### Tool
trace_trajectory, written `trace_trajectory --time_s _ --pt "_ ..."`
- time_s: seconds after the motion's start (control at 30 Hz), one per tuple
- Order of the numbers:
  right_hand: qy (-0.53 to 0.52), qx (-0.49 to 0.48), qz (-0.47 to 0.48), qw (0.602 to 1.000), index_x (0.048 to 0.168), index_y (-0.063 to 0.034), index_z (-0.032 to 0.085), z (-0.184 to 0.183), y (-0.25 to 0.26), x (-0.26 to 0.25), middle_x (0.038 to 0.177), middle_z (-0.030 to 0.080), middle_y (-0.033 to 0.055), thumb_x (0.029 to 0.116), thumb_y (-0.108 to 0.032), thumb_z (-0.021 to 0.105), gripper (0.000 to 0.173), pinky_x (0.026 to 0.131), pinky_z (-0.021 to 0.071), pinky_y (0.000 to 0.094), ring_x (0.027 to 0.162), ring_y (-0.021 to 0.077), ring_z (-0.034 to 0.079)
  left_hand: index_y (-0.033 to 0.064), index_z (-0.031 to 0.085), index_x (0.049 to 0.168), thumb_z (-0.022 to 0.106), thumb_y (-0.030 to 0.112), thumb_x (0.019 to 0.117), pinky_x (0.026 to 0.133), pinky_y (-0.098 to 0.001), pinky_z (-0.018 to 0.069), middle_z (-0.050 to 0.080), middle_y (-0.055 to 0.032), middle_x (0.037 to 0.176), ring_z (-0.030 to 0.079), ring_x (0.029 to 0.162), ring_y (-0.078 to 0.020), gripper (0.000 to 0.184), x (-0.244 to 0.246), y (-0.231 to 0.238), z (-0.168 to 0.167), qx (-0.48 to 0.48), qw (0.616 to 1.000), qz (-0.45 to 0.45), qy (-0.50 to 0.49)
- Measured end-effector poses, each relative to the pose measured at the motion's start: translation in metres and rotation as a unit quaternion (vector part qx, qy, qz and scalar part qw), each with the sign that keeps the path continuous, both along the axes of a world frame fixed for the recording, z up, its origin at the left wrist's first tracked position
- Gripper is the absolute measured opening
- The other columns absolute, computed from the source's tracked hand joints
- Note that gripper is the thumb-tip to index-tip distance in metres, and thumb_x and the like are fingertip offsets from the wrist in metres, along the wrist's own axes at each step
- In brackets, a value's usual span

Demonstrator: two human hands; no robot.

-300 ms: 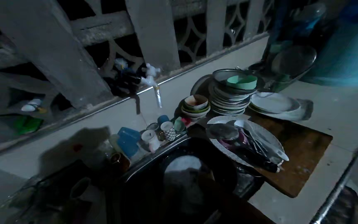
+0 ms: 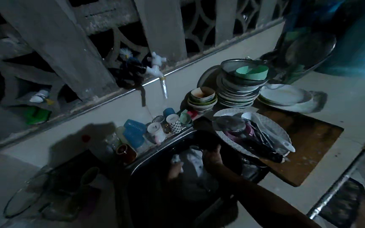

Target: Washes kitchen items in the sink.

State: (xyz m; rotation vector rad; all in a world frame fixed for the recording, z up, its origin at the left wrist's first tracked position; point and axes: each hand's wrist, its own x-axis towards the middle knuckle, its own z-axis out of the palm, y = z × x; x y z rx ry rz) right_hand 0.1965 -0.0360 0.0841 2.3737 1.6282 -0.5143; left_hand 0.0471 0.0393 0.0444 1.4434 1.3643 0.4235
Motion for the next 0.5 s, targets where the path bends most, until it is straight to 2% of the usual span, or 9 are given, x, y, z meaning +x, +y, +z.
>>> trace_trajectory --time_s 0.07,0.1,0.13,0.2,0.27,0.33,0.4,0.43,0.5 --pt "0.031 0.051 -0.002 0.998 0.149 0.0087 0.036 0.013 -0.004 0.000 0.138 0.056 0.0320 0.1042 0.001 0.042 0.046 0.118 0.0169 0.0700 0.135 0.0502 0.048 -0.0044 0.050 0.137 0.058 0.008 0.1023 0.076 -0.0331 0.0505 0.060 -0.0181 0.110 0.056 0.086 -0.0197 0.037 0.012 -0.004 0.007 -0.016 0.989 0.074 -0.127" --pt "0.055 0.075 0.000 0.996 0.151 0.0077 0.034 0.017 -0.007 -0.001 0.137 0.057 0.0322 0.1048 0.001 0.040 0.047 0.119 0.0176 0.0678 0.134 0.0495 0.050 -0.0027 0.049 0.136 0.056 0.008 0.1023 0.073 -0.0326 0.0500 0.058 -0.0160 0.108 0.055 0.085 -0.0184 0.036 0.020 -0.005 0.015 -0.033 0.977 0.101 -0.185" --pt "0.088 0.092 -0.002 0.992 0.152 0.0063 0.032 0.021 -0.008 -0.003 0.137 0.056 0.0320 0.1054 0.000 0.039 0.048 0.120 0.0199 0.0645 0.134 0.0482 0.050 -0.0021 0.047 0.139 0.053 0.006 0.1030 0.080 -0.0351 0.0505 0.058 -0.0171 0.115 0.055 0.092 -0.0205 0.037 0.028 -0.006 0.027 -0.054 0.962 0.120 -0.238" --pt "0.178 0.136 -0.022 0.974 0.153 0.0029 0.030 0.023 -0.010 -0.010 0.134 0.058 0.0322 0.1077 -0.008 0.038 0.047 0.112 0.0379 0.0595 0.127 0.0482 0.056 -0.0023 0.044 0.141 0.047 0.002 0.1029 0.088 -0.0385 0.0506 0.056 -0.0192 0.123 0.056 0.101 -0.0240 0.038 0.044 -0.010 0.051 -0.066 0.926 0.142 -0.344" --pt "0.268 0.193 -0.035 0.943 0.155 0.0011 0.028 0.022 -0.009 -0.016 0.126 0.062 0.0306 0.1080 -0.013 0.041 0.051 0.098 0.0507 0.0565 0.113 0.0448 0.066 -0.0002 0.043 0.140 0.042 0.001 0.1016 0.082 -0.0378 0.0551 0.058 -0.0187 0.120 0.062 0.098 -0.0241 0.038 0.059 -0.012 0.072 -0.045 0.887 0.149 -0.435" --pt "0.333 0.247 -0.046 0.909 0.151 0.0037 0.031 0.029 -0.011 -0.024 0.121 0.063 0.0275 0.1074 -0.013 0.046 0.050 0.093 0.0538 0.0499 0.102 0.0373 0.069 0.0026 0.044 0.140 0.042 0.004 0.1044 0.071 -0.0345 0.0557 0.058 -0.0152 0.108 0.062 0.083 -0.0211 0.036 0.071 -0.014 0.090 -0.014 0.871 0.162 -0.464" --pt "0.375 0.309 -0.058 0.872 0.146 0.0083 0.037 0.044 -0.020 -0.031 0.123 0.063 0.0277 0.1057 -0.011 0.050 0.047 0.099 0.0512 0.0455 0.110 0.0347 0.067 0.0017 0.051 0.128 0.048 0.012 0.1072 0.063 -0.0284 0.0536 0.058 -0.0102 0.095 0.059 0.071 -0.0150 0.024 0.079 -0.012 0.101 0.030 0.883 0.182 -0.431" --pt "0.395 0.342 -0.060 0.851 0.145 0.0108 0.039 0.047 -0.024 -0.034 0.124 0.063 0.0285 0.1049 -0.010 0.050 0.046 0.102 0.0502 0.0434 0.114 0.0338 0.066 0.0016 0.054 0.127 0.051 0.015 0.1069 0.068 -0.0284 0.0538 0.060 -0.0100 0.097 0.059 0.075 -0.0142 0.024 0.080 -0.010 0.105 0.060 0.894 0.184 -0.405" --pt "0.431 0.401 -0.074 0.805 0.140 0.0135 0.043 0.048 -0.029 -0.040 0.119 0.064 0.0283 0.1022 -0.007 0.052 0.044 0.099 0.0517 0.0396 0.109 0.0302 0.066 -0.0003 0.049 0.139 0.057 0.019 0.1054 0.094 -0.0412 0.0506 0.060 -0.0191 0.123 0.059 0.105 -0.0240 0.039 0.080 -0.003 0.110 0.120 0.910 0.160 -0.363"
